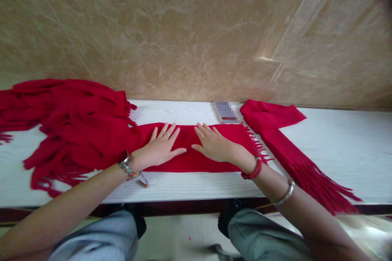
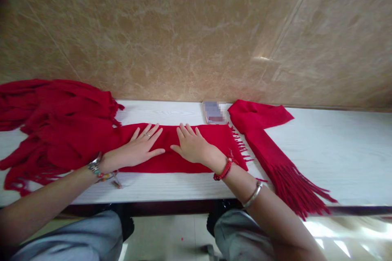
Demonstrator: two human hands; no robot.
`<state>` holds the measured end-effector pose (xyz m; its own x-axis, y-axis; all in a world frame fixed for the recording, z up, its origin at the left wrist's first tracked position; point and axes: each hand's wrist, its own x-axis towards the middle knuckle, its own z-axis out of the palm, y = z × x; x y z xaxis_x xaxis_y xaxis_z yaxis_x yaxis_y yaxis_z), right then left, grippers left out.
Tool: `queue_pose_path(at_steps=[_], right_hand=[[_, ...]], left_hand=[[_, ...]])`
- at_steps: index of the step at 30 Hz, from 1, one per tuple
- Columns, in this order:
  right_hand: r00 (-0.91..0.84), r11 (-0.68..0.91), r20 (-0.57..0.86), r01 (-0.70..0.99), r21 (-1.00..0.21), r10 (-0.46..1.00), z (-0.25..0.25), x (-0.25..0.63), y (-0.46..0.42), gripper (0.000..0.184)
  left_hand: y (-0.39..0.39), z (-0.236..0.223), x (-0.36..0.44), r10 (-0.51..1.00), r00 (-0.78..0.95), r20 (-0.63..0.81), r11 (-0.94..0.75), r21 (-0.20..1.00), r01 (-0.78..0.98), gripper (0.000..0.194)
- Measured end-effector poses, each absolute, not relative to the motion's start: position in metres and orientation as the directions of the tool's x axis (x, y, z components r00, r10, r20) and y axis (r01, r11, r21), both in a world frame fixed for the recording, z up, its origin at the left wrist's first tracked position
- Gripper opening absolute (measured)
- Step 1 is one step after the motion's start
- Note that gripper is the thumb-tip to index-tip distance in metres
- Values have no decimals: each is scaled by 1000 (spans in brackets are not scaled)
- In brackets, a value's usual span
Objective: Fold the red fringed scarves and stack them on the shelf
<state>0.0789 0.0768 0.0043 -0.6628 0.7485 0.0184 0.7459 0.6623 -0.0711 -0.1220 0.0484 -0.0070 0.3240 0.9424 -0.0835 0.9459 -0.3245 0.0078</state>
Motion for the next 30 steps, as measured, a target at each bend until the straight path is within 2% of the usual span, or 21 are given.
queue_pose_path(at_steps=[5,9,14,17,22,24,28,30], right_hand=[[-655,647,-84,755,-105,751,-1,39,93,67],[-689,683,-70,725,-95,722,-17,33,100,65],[-705,703,-28,708,-63,708,-27,37,100,63],[-702,701,-13,711,-53,712,-27,37,99,63],[-708,708,9,706,-17,706,-28,37,99,63],[-712,712,21,702,-14,702,-29,37,100,62],[-713,713,12,701,-9,701,-31,36,102,62],[-717,717,15,697,1,697,-31,36,102,61]], left_hand=[[53,-9,-152,964,236,-123,-238,-10,971,68],[51,-15,-163,950,253,-182,-248,52,967,68],[49,-13,-159,950,255,-183,-249,53,967,69],[49,-16,-159,950,285,-127,-284,26,958,68],[68,-13,-178,956,288,59,-288,-11,958,48],[83,-4,-192,964,263,48,-265,45,963,44],[113,16,-222,929,364,-66,-326,323,889,38],[120,20,-235,917,389,-91,-319,417,851,38]])
